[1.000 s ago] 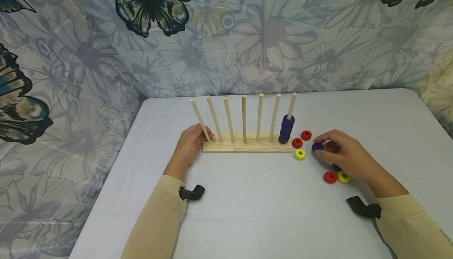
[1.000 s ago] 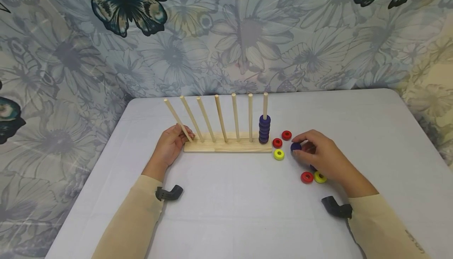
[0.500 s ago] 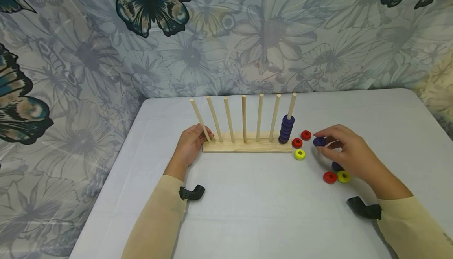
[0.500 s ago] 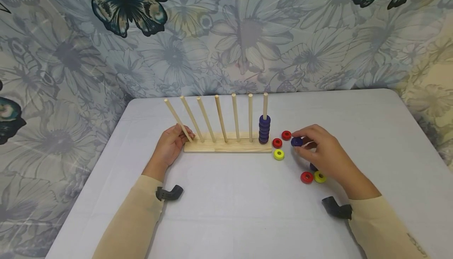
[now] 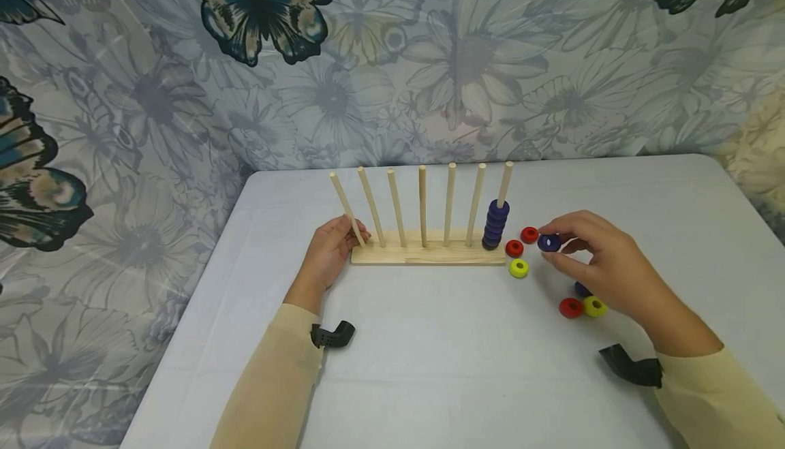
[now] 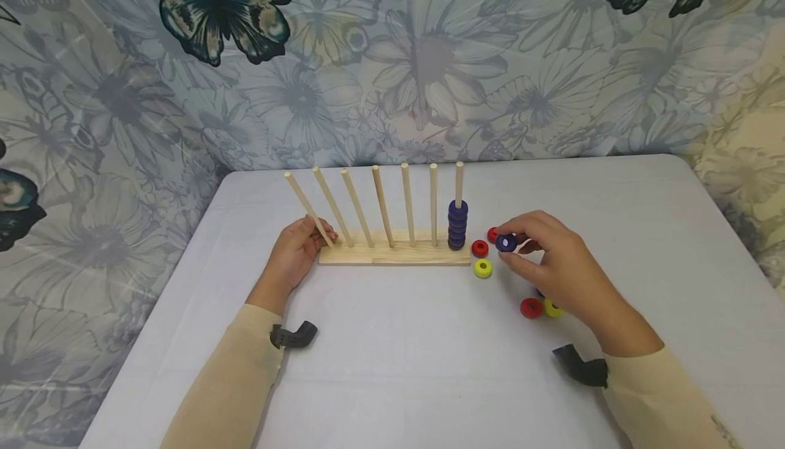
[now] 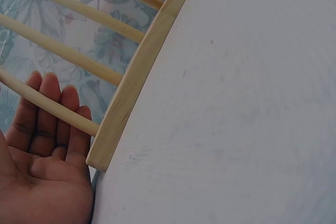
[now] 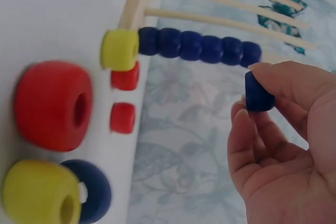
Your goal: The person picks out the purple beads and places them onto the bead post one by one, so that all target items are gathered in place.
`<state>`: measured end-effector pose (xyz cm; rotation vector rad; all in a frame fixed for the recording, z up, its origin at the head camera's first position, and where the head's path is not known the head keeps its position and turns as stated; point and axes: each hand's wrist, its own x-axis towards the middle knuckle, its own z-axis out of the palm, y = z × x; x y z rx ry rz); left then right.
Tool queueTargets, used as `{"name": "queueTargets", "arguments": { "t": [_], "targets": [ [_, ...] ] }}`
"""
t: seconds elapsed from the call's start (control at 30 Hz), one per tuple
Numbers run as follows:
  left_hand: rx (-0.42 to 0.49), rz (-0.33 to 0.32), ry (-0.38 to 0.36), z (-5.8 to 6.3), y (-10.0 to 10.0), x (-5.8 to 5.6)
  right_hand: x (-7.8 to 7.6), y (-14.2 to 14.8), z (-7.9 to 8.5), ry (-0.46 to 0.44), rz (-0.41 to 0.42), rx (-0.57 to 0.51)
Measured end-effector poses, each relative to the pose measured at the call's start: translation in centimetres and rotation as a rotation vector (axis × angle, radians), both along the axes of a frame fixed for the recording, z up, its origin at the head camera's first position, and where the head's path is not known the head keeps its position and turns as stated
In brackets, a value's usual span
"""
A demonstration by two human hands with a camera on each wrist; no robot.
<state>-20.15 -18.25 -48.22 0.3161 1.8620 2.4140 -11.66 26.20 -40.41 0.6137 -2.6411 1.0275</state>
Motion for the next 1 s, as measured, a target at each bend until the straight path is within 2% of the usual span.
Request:
{"name": "queueTargets", "arguments": {
  "t": [0.27, 0.6, 1.0],
  "targets": [
    [-0.009, 0.007, -0.009, -0.2, 0.0, 0.1, 0.6, -1.2, 1.1, 0.095, 0.053, -0.039],
    [-0.019, 0.002, 0.007, -0.1, -0.1, 0.0, 0.2, -2.7, 2.4, 0.164, 0.131, -0.077],
    [0.0, -0.008, -0.007, -0.1, -0.1, 0.0, -1.1, -4.1, 6.5, 0.236, 0.119, -0.114]
  ]
}}
